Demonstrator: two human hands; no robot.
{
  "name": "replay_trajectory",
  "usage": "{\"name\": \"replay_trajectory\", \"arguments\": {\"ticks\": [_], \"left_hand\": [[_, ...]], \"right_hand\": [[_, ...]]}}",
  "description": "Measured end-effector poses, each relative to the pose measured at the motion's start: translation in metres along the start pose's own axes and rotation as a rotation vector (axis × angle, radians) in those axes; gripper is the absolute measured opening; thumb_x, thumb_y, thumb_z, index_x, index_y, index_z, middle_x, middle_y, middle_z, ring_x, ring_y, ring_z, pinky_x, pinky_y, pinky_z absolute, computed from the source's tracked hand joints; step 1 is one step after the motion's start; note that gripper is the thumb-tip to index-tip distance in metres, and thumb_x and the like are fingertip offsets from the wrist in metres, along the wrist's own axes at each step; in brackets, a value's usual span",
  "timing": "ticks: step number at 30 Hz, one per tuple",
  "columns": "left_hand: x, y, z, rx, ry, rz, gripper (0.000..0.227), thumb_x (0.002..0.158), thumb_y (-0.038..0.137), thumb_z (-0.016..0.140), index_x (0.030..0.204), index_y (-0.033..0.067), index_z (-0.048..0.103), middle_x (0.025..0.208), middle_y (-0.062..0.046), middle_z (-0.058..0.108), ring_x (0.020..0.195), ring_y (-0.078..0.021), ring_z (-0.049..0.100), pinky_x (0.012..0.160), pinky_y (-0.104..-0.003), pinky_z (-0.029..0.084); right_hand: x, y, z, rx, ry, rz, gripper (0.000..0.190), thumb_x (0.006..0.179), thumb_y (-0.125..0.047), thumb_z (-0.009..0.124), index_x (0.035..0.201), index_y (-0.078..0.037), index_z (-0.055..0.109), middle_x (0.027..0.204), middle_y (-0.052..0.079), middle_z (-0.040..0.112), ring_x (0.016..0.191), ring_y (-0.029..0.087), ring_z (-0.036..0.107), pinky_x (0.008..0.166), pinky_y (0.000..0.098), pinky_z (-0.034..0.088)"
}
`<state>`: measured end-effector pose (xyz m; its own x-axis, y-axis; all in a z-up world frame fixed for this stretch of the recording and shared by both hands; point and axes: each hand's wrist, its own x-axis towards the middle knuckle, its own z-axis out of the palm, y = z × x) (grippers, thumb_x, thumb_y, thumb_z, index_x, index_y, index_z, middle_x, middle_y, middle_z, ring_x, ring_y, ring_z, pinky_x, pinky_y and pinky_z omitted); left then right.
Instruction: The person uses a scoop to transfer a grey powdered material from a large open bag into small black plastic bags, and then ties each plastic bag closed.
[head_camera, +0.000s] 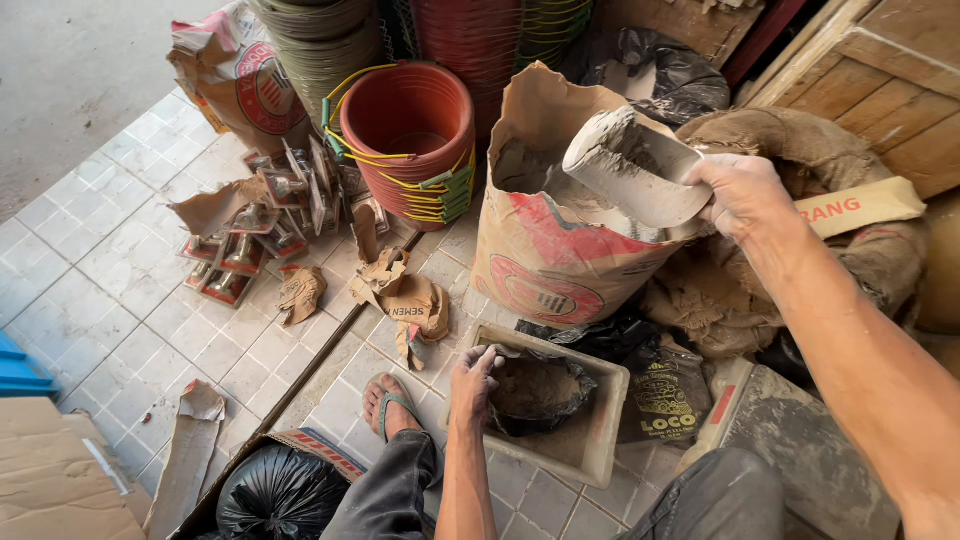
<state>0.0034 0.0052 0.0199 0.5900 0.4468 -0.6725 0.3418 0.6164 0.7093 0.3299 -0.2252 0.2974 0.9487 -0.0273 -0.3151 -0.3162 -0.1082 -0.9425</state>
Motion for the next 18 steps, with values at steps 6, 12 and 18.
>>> {"name": "replay_trajectory", "arguments": {"ticks": [6,12,18], "left_hand": [[-0.010,0.013,0.001,-0.093,-0.005,0.024,0.030,0.095,0.018,0.079,0.119,0.0044,0.067,0.094,-0.011,0.075,0.083,-0.0096,0.069,0.053,-0.021,0.038],[-0.034,0.033,0.004,-0.032,0.004,0.033,0.044,0.095,0.027,0.076,0.130,0.0016,0.067,0.098,-0.010,0.074,0.090,-0.0099,0.070,0.054,-0.022,0.041],[-0.035,0.032,0.000,-0.141,-0.074,0.014,0.032,0.102,0.043,0.067,0.117,0.0139,0.065,0.101,-0.005,0.071,0.089,-0.0053,0.067,0.047,-0.017,0.037]], "right_hand": [[-0.074,-0.040,-0.039,-0.001,-0.022,-0.005,0.018,0.084,0.003,0.071,0.089,-0.014,0.077,0.084,-0.004,0.075,0.077,0.006,0.072,0.060,0.0180,0.054],[-0.126,0.008,-0.080,0.045,-0.154,0.017,0.027,0.090,0.002,0.067,0.116,-0.003,0.073,0.097,0.004,0.074,0.087,0.014,0.072,0.077,0.0269,0.064],[-0.180,0.109,-0.075,-0.057,-0.126,0.232,0.041,0.087,0.007,0.072,0.128,0.003,0.072,0.107,0.018,0.075,0.091,0.030,0.071,0.079,0.0488,0.063]]}}
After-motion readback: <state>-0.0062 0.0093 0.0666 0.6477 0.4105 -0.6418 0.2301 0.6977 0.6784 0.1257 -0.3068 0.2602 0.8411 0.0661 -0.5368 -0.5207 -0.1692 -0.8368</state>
